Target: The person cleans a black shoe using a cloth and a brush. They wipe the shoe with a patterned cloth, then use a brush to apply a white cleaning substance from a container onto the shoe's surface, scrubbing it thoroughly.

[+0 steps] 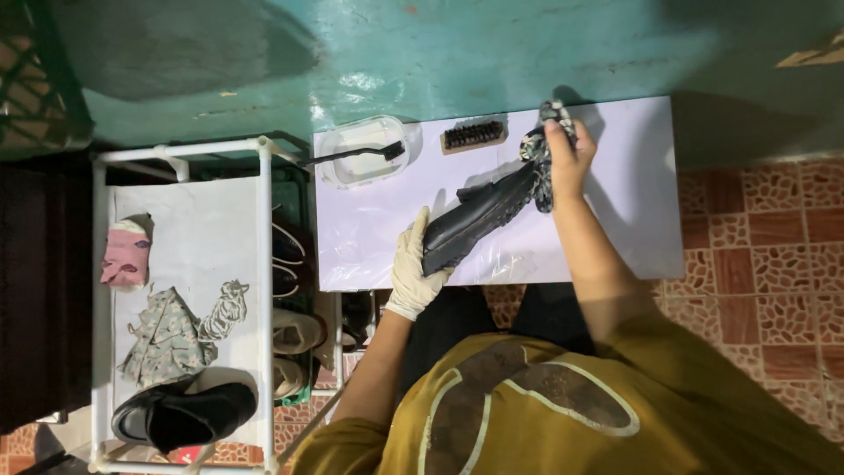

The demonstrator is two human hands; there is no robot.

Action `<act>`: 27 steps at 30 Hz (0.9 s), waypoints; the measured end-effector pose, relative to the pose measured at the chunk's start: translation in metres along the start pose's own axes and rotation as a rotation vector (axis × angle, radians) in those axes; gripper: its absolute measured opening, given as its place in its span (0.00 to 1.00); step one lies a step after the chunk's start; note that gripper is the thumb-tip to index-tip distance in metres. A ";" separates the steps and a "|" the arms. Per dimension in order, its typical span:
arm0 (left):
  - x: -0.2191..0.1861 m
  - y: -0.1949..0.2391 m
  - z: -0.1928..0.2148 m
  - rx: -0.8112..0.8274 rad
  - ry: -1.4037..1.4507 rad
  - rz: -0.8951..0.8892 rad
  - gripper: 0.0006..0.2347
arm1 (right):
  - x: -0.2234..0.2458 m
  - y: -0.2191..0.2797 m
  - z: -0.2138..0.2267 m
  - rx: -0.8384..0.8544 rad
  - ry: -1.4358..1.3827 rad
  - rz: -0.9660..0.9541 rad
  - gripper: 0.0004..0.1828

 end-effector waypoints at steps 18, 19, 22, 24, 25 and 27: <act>0.012 0.009 -0.023 -0.118 -0.148 -0.284 0.43 | 0.066 -0.062 0.105 -0.232 0.268 -0.032 0.17; 0.006 0.007 -0.020 -0.117 -0.145 -0.287 0.43 | 0.061 -0.065 0.112 -0.235 0.269 -0.029 0.17; -0.009 0.007 -0.015 -0.210 -0.106 -0.416 0.41 | 0.064 -0.052 0.109 -0.154 1.075 0.683 0.19; -0.012 0.008 -0.016 -0.272 -0.125 -0.460 0.39 | 0.064 -0.027 0.082 0.157 1.243 0.681 0.21; -0.011 0.008 -0.016 -0.267 -0.121 -0.464 0.39 | 0.062 -0.018 0.086 0.152 1.247 0.679 0.21; -0.011 0.010 -0.017 -0.323 -0.118 -0.480 0.39 | 0.057 0.002 0.088 0.232 1.265 0.826 0.22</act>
Point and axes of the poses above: each hand's wrist, its own y-axis away from the middle knuckle, its own z-axis out of the back of the hand, x = y × z, the point moved 2 cm from there along -y, towards the middle knuckle, and after that the axes turned 4 degrees about -x, right-handed, at the moved point
